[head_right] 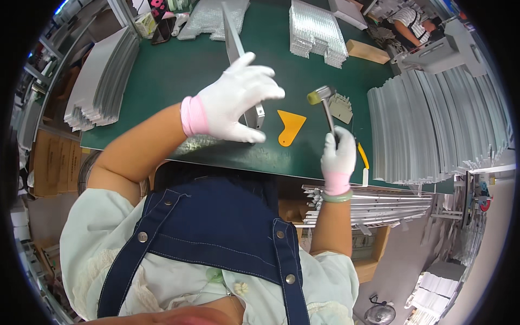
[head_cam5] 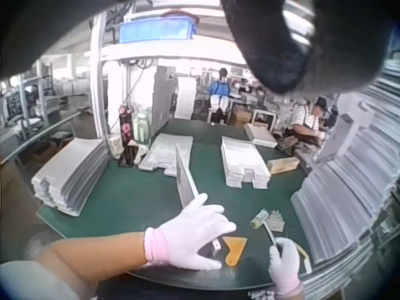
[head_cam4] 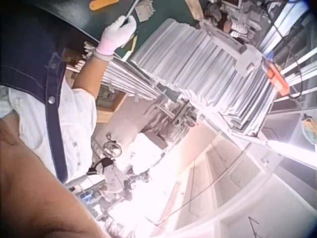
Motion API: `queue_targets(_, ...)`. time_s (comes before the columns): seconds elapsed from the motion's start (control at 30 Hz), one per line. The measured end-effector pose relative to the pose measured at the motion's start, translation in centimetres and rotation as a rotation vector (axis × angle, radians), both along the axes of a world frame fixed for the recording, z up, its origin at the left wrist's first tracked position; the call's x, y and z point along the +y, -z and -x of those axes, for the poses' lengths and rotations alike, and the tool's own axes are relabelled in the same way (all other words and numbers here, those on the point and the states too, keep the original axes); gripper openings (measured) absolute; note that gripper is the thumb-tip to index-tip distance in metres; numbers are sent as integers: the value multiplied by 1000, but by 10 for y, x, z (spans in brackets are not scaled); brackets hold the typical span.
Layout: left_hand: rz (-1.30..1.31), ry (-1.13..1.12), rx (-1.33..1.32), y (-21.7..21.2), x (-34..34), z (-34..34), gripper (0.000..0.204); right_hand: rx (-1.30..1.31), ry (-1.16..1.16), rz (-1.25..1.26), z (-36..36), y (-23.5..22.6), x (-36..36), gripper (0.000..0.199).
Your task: The person assembles metal mesh panels into rectangular frames. They place a mesh sheet on a workbench, position a plastic insert, and fit metal frame pieces around the edges. The person uses a hammer to tap the frame into place and a handheld stapler to secure the mesh to the frame. The completed units are stacked on the table.
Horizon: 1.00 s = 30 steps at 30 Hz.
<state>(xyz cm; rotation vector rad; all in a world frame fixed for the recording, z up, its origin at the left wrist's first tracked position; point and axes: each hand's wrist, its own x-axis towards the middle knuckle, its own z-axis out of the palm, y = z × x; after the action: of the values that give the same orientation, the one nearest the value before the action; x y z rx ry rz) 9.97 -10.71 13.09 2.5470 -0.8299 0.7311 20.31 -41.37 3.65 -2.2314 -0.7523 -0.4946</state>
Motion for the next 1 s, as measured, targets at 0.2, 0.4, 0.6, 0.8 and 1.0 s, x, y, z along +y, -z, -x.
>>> queue_targets(0.2, 159, -191, -142, 19, -11, -2, 57, 41, -281, 40, 28, -93, 8, 22)
queue_targets(0.4, 98, -197, -56, 9, -11, 0, 45, -260, -411, 315, 32, -143, 21, 38)
queue_targets(0.6, 3, -265, -109, 8, -11, -2, 53, -682, -343, 162, 25, -168, 27, 48)
queue_targets(0.8, 0, -264, -116, 11, -12, -4, 55, -692, -509, 304, 21, -165, 33, 53)
queue_targets(1.0, 73, -174, -96, 17, -16, -11, 54, -355, -356, 363, 18, -121, 22, 41)
